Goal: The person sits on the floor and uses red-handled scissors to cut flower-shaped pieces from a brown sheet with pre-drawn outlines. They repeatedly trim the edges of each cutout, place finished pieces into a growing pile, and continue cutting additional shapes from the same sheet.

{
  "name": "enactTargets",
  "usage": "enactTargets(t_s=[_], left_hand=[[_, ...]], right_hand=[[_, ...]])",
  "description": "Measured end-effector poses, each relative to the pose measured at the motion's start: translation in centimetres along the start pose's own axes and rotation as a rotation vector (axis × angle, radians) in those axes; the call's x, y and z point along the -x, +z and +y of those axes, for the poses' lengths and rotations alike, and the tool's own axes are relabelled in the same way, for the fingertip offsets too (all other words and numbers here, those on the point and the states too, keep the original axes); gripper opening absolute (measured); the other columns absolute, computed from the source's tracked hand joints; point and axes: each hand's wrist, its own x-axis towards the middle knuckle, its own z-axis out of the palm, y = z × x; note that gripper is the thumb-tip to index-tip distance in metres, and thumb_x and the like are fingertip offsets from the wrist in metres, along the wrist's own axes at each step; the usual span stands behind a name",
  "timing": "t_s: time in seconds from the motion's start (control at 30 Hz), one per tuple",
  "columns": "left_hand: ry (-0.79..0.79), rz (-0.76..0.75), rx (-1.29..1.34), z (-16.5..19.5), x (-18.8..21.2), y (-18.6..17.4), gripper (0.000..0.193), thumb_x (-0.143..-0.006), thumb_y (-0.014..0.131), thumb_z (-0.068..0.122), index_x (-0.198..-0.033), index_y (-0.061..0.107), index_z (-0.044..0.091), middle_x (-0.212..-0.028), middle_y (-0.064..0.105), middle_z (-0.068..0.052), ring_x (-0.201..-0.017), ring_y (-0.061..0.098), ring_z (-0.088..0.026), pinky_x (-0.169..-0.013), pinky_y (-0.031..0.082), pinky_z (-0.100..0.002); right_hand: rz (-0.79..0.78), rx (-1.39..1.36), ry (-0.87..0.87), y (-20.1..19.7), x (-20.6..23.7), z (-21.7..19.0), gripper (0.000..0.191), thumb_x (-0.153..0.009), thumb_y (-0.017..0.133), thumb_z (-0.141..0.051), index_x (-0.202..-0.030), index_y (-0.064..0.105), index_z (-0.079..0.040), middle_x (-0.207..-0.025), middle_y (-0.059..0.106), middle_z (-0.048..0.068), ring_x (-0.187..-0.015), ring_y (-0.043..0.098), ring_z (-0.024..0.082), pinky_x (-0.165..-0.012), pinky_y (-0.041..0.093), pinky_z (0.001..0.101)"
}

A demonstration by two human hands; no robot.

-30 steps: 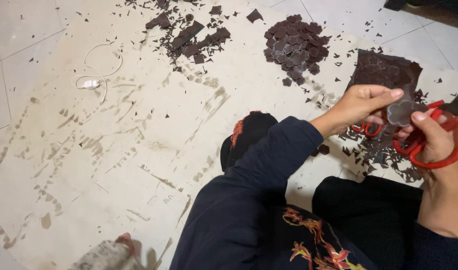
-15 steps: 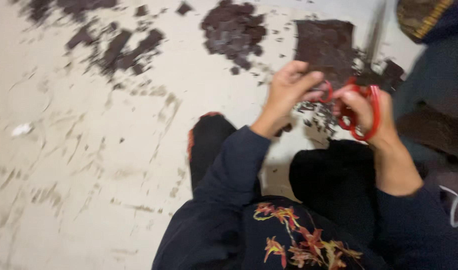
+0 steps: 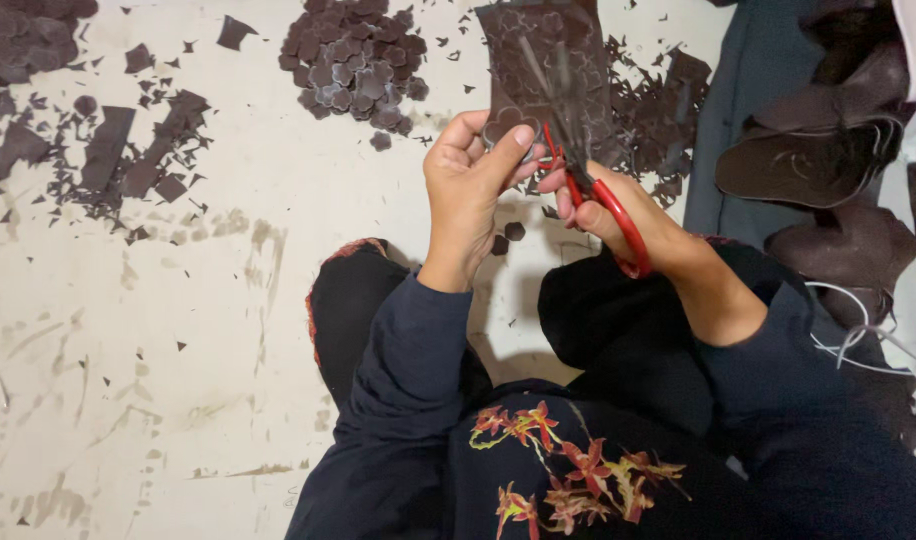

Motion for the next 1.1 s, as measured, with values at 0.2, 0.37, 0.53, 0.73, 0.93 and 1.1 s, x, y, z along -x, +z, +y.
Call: enactTargets(t_s=[0.2, 0.37, 0.53, 0.73, 0.93, 1.1], left_hand=[[0.017, 0.007, 0.000, -0.1, 0.1, 0.2, 0.021, -0.092, 0.076, 0.004, -0.108, 0.063, -0.001, -0.097, 0.074, -0.011, -0.083, 0.074, -0.015, -0.074, 0.062, -0.028], [0.048, -0.017, -0.013, 0.0, 0.3, 0.2, 0.022, -0.093, 0.077, 0.003, -0.109, 0.063, -0.001, -0.095, 0.074, -0.011, -0.081, 0.072, -0.015, -0.073, 0.062, -0.028], [0.060, -0.013, -0.038, 0.1, 0.4, 0.3, 0.022, -0.093, 0.077, 0.003, -0.111, 0.065, -0.002, -0.097, 0.075, -0.010, -0.082, 0.071, -0.014, -0.073, 0.060, -0.027], [0.072, -0.012, -0.046, 0.3, 0.5, 0.4, 0.022, -0.093, 0.077, 0.003, -0.111, 0.065, -0.002, -0.098, 0.075, -0.009, -0.084, 0.071, -0.013, -0.075, 0.059, -0.027], [0.058, -0.031, -0.065, 0.4, 0.7, 0.1, 0.023, -0.093, 0.077, 0.003, -0.113, 0.067, -0.003, -0.098, 0.075, -0.009, -0.084, 0.072, -0.013, -0.075, 0.060, -0.027], [0.048, -0.049, -0.074, 0.3, 0.6, -0.2, 0.023, -0.093, 0.077, 0.003, -0.113, 0.067, -0.003, -0.099, 0.076, -0.010, -0.083, 0.073, -0.014, -0.075, 0.061, -0.027]], right_hand=[[-0.004, 0.034, 0.036, 0.6, -0.3, 0.3, 0.083, -0.092, 0.059, -0.074, -0.131, 0.056, -0.002, -0.093, 0.053, -0.001, -0.083, 0.049, 0.008, -0.073, 0.042, 0.0224], [0.001, 0.080, 0.042, 0.8, -0.4, 0.3, 0.087, -0.089, 0.057, -0.079, -0.130, 0.056, -0.003, -0.090, 0.052, -0.002, -0.078, 0.048, 0.007, -0.068, 0.041, 0.0221], [0.002, 0.006, 0.131, 0.8, -0.6, 0.0, 0.093, -0.079, 0.059, -0.086, -0.123, 0.058, -0.005, -0.087, 0.051, -0.001, -0.074, 0.047, 0.009, -0.063, 0.041, 0.0244], [0.032, 0.111, 0.138, 1.1, -0.9, -0.9, 0.100, -0.073, 0.046, -0.098, -0.112, 0.057, -0.007, -0.084, 0.050, -0.001, -0.074, 0.052, 0.010, -0.066, 0.049, 0.0256], [0.021, 0.133, 0.146, 1.2, -1.0, -1.5, 0.101, -0.067, 0.035, -0.105, -0.094, 0.051, -0.008, -0.081, 0.048, -0.001, -0.072, 0.051, 0.010, -0.064, 0.049, 0.0262], [0.014, 0.119, 0.176, 1.2, -0.8, -1.4, 0.101, -0.063, 0.033, -0.106, -0.087, 0.048, -0.009, -0.076, 0.047, -0.003, -0.065, 0.050, 0.009, -0.059, 0.045, 0.0251]])
